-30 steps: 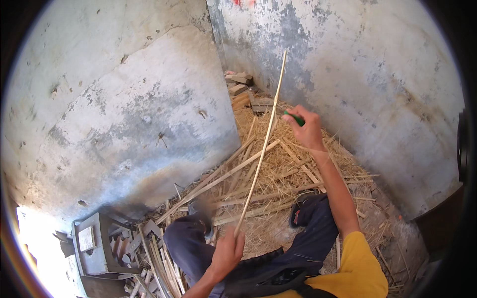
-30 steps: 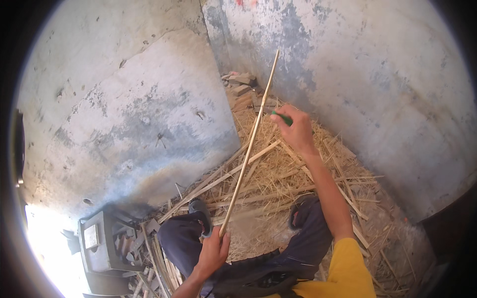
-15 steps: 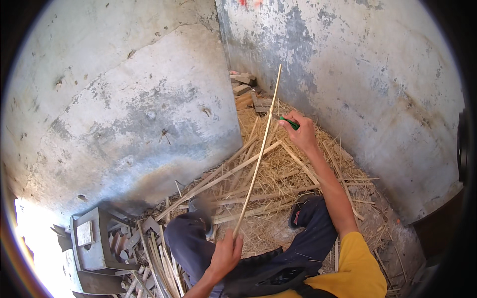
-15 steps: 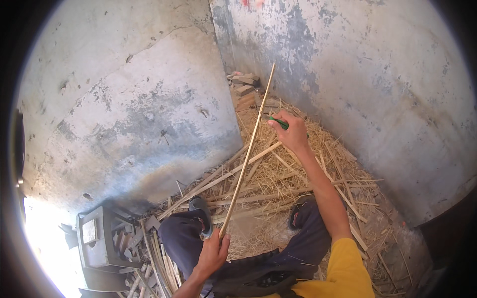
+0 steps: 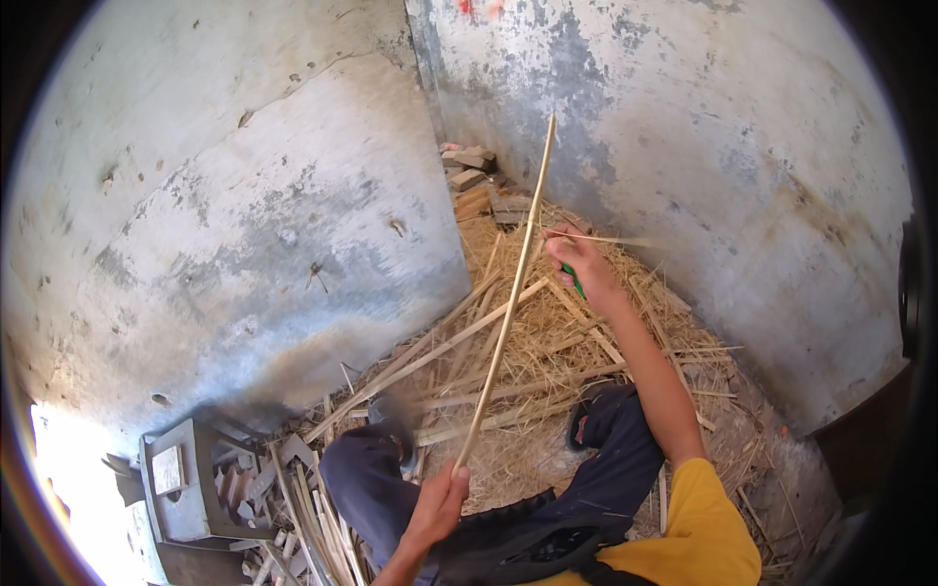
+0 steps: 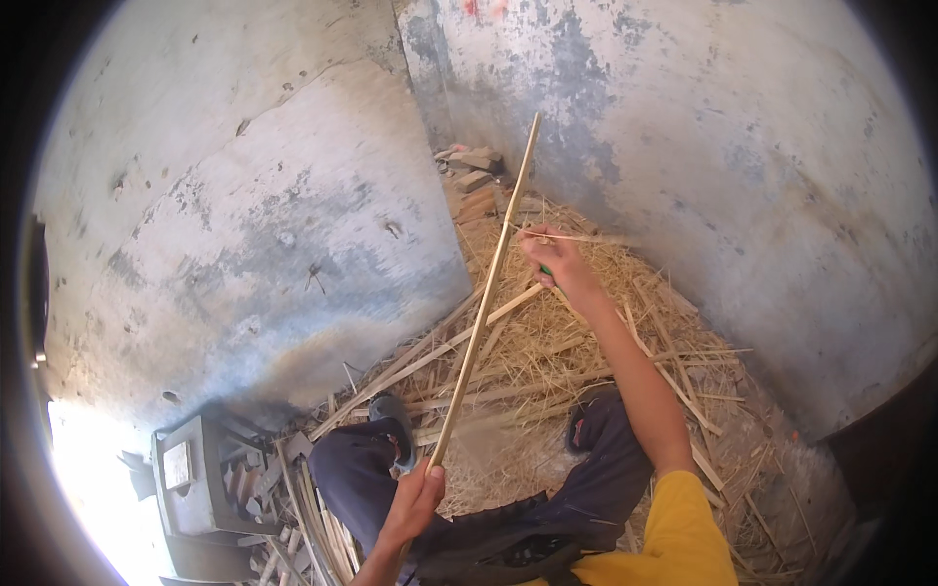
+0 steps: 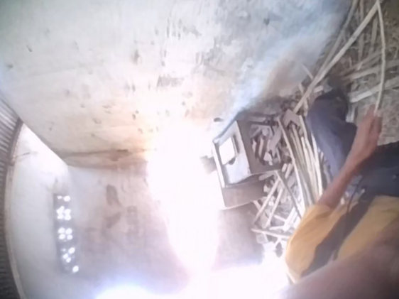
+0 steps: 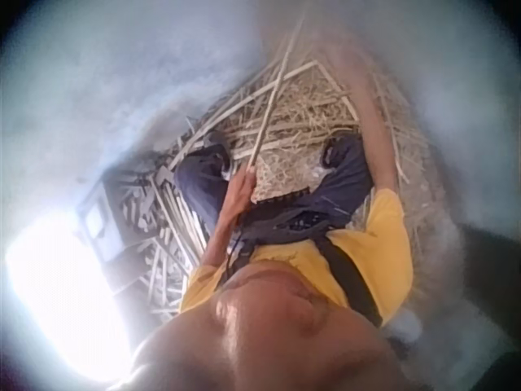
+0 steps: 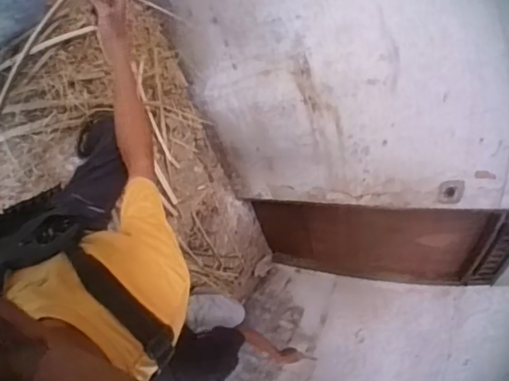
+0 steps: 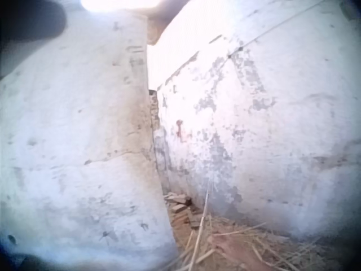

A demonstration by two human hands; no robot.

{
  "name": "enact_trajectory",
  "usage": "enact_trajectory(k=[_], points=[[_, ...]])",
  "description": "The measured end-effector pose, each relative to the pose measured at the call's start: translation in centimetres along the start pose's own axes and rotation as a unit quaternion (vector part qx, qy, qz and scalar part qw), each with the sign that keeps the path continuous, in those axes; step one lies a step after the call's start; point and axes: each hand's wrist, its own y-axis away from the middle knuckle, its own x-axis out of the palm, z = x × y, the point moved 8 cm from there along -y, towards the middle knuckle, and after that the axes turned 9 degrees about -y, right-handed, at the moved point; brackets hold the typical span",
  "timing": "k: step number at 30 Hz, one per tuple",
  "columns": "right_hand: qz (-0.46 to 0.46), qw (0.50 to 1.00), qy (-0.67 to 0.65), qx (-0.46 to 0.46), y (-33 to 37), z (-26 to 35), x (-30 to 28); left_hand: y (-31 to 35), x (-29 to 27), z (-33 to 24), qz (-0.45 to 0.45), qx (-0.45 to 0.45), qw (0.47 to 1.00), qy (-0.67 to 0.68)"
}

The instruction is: The person strips a long piece of wood using a small utility knife, shaving off thin layers of fiber to smooth the surface while sitting on a floor covered in wood shavings.

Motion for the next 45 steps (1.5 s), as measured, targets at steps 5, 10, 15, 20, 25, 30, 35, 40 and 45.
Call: enact_trajectory(k=[5, 10, 15, 20, 25, 30, 35, 40, 45], points=[[-0.031, 0.92, 0.387, -0.061, 0.7, 0.1, -0.4, -1.1, 0.1, 1.0, -0.027, 0.008, 0.999, -0.039], [-0.014, 0.923, 0.374, 0.091, 1.6, -0.6, -2.6, -1.2, -1.1, 0.6, -0.081, -0.023, 0.993, -0.087], [-0.177, 0.931, 0.303, 0.103, 1.7, 1.3, -8.8, -1.7, -0.9, 1.0, -0.101, -0.007, 0.988, -0.118], [-0.133, 0.983, 0.119, 0.05, 1.9, 2.9, -4.3, -1.4, 0.1, 0.8, -0.113, 0.02, 0.983, -0.146], [-0.07, 0.994, 0.081, 0.033, 1.8, 2.6, 0.4, -1.3, 0.6, 1.1, -0.127, 0.041, 0.978, -0.163], [-0.088, 0.994, 0.055, 0.039, 1.8, 2.2, 1.9, -1.0, 1.0, 1.1, -0.144, 0.068, 0.97, -0.182], [-0.13, 0.987, 0.08, 0.052, 1.6, 0.8, 1.1, -0.8, 1.4, 0.7, -0.127, 0.069, 0.973, -0.18], [-0.119, 0.993, 0.013, -0.007, 1.0, -0.2, 0.7, -0.8, 1.4, 0.8, -0.12, 0.068, 0.975, -0.172], [-0.13, 0.991, 0.035, 0.013, 1.0, 0.0, 0.7, -0.8, 1.4, 0.8, -0.113, 0.064, 0.976, -0.173]])
